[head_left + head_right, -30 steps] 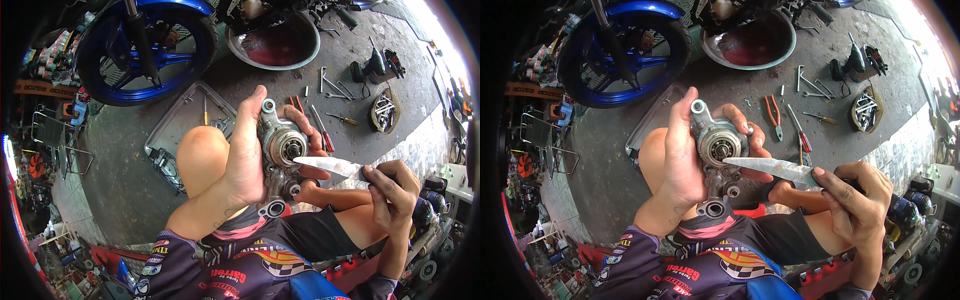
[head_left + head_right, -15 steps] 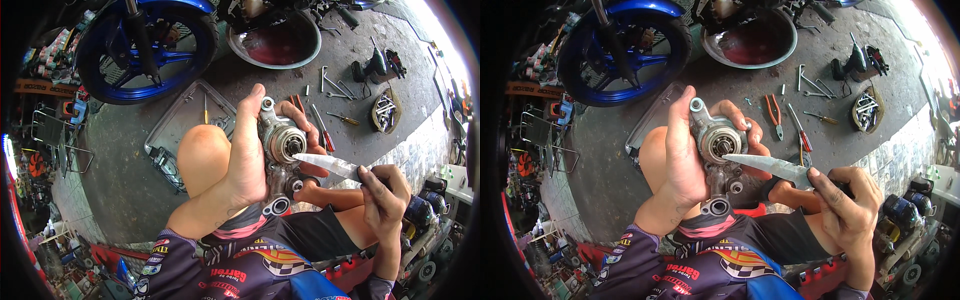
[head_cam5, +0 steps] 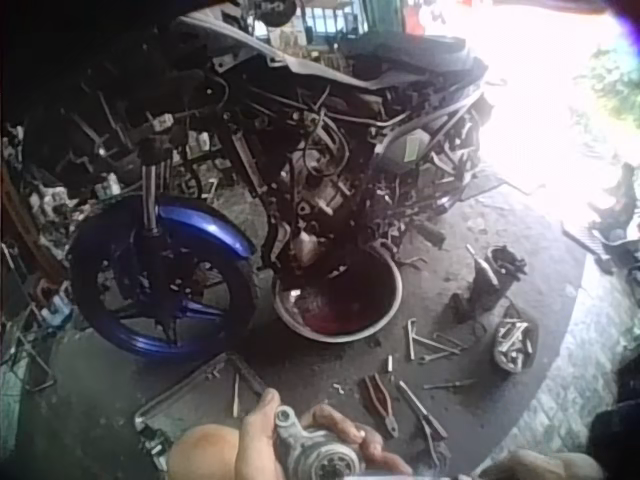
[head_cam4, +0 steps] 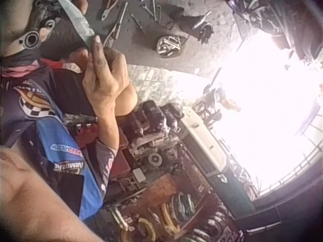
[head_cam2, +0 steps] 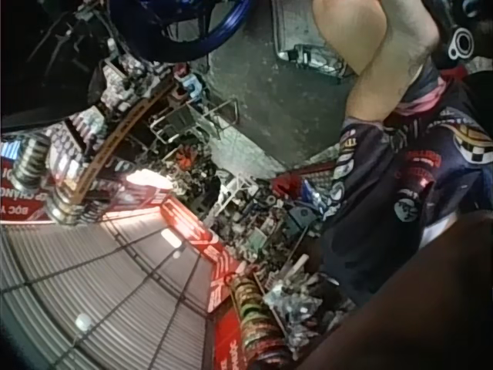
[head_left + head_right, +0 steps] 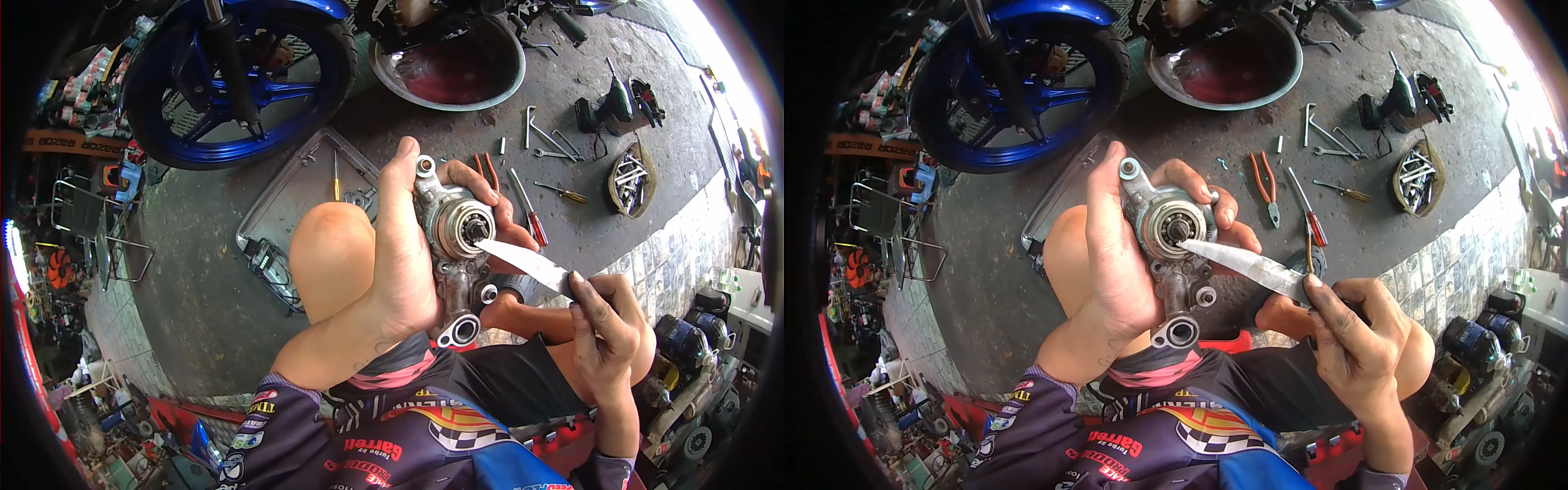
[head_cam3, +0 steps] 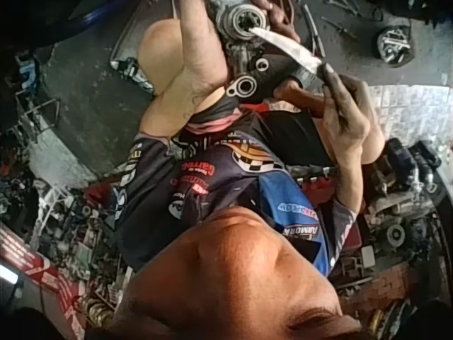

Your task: The person is disassembling and cleaning motorcycle components, likely brake caliper parts, using pliers and a pick tool.

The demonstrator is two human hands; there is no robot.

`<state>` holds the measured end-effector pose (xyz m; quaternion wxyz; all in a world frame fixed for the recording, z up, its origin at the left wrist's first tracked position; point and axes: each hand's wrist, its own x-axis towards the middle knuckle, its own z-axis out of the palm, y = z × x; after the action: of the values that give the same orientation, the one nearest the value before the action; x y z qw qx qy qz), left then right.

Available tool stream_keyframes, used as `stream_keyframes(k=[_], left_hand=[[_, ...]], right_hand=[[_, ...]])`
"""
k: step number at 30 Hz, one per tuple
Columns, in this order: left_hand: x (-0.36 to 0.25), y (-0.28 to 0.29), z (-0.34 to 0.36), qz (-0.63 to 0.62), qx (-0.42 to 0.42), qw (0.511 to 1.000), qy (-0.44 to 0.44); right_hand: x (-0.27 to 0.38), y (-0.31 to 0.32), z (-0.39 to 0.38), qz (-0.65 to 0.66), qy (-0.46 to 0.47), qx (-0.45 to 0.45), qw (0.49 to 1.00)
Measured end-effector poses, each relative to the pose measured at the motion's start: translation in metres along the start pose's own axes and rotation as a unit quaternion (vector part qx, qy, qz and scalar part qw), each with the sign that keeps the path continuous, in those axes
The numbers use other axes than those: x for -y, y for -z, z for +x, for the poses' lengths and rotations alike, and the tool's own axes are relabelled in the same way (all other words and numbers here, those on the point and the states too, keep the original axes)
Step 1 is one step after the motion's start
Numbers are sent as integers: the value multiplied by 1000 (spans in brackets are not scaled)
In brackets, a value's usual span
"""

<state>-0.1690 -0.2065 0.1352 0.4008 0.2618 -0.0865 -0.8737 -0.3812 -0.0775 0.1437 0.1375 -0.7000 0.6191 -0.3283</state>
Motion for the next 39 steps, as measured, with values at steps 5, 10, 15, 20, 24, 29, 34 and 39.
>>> stream_keyframes(k=[5, 10, 15, 20, 24, 29, 34, 39], left_hand=[[1, 1, 1, 4, -3, 1000, -21], [3, 2, 1, -1, 10, 1000, -27], [11, 0, 3, -52, 1, 997, 53], [6, 4, 3, -54, 7, 998, 24], [6, 6, 5, -32, 28, 999, 25], [9, 5, 5, -21, 75, 997, 13], [13, 7, 6, -14, 151, 988, -9], [15, 10, 4, 42, 206, 977, -39]], right_hand=[[-2, -9, -6, 16, -4, -8, 1000], [0, -10, -4, 29, 6, 3, 1000], [1, -16, 4, 0, 37, -19, 999], [0, -12, 6, 2, 25, -13, 1000], [-3, -10, 4, -3, 24, -20, 999], [-3, -16, -2, 41, 17, -17, 999], [-9, -27, -6, 46, 4, -86, 995], [-11, -29, -10, 22, 17, -111, 993]])
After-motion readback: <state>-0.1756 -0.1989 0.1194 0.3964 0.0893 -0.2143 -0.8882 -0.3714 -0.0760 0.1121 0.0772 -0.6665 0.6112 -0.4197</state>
